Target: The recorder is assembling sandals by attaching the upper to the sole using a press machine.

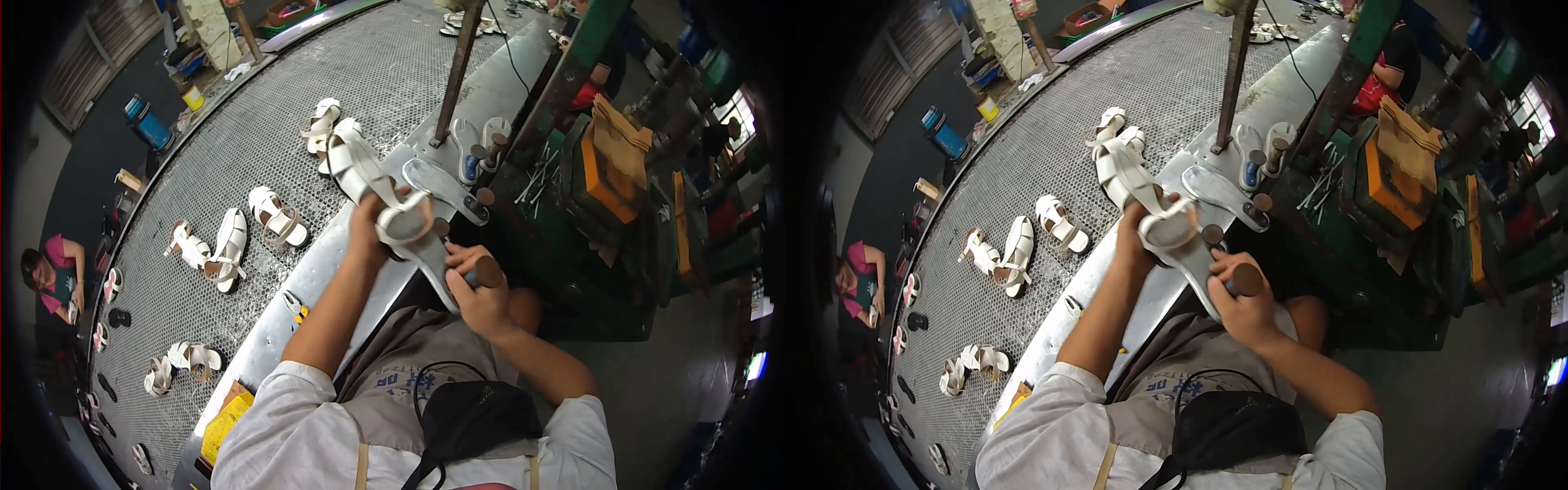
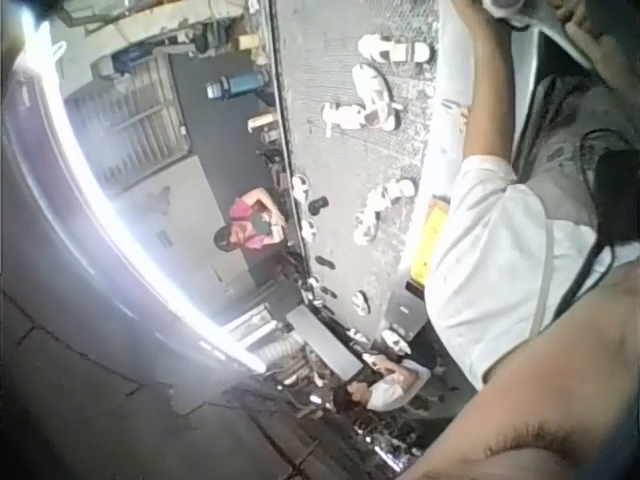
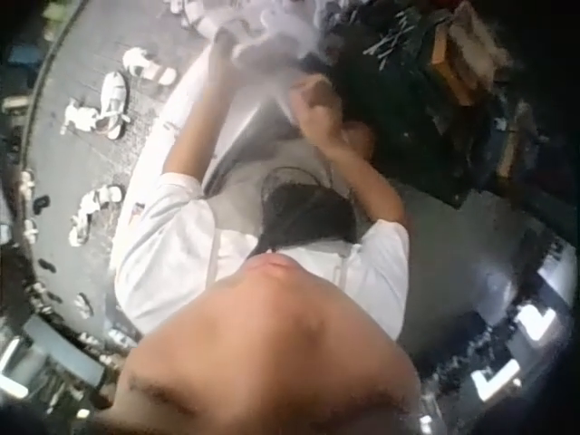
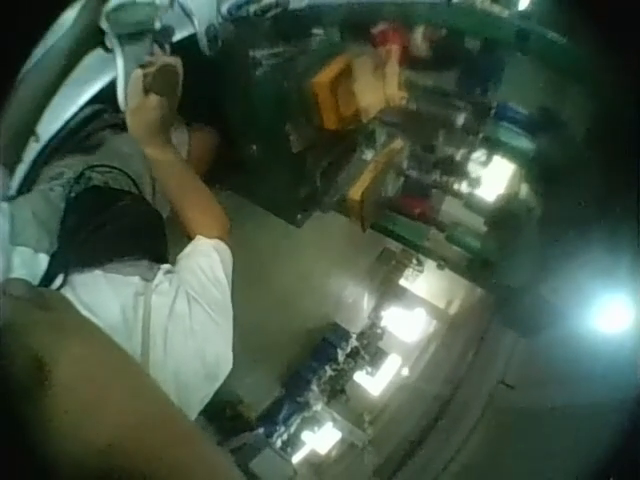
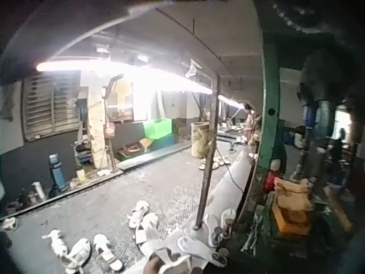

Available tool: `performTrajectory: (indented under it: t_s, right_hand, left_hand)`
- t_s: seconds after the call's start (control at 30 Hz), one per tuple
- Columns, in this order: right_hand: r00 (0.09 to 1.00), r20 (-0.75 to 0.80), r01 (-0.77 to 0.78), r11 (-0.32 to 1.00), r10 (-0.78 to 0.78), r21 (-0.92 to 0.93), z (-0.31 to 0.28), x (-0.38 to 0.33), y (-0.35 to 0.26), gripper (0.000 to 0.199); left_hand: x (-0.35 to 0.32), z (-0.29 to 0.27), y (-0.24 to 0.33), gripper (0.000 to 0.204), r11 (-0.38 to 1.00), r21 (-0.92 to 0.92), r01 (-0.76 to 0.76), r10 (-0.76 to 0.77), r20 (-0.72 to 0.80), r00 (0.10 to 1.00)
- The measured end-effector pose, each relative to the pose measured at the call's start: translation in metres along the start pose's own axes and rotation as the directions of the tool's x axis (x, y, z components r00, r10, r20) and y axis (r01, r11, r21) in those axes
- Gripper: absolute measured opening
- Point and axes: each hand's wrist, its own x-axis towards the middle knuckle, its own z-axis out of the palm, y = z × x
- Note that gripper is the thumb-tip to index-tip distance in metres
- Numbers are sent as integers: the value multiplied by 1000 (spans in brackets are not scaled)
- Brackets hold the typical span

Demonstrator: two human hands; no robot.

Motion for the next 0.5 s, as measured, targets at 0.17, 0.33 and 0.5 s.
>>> performTrajectory:
  t_s: [0.17,0.33,0.5]
  right_hand:
    - [911,-251,235,914,-326,-332,35,46,25,19]
    - [949,-160,128,793,-274,-596,8,18,24,62]
    - [838,-108,-536,768,536,-350,-36,11,-42,79]
  left_hand:
    - [-19,8,-70,32,968,243,-55,25,125,992]
    - [-25,39,-61,31,958,-89,272,-246,229,942]
    - [-45,34,-93,63,951,61,303,-304,358,883]
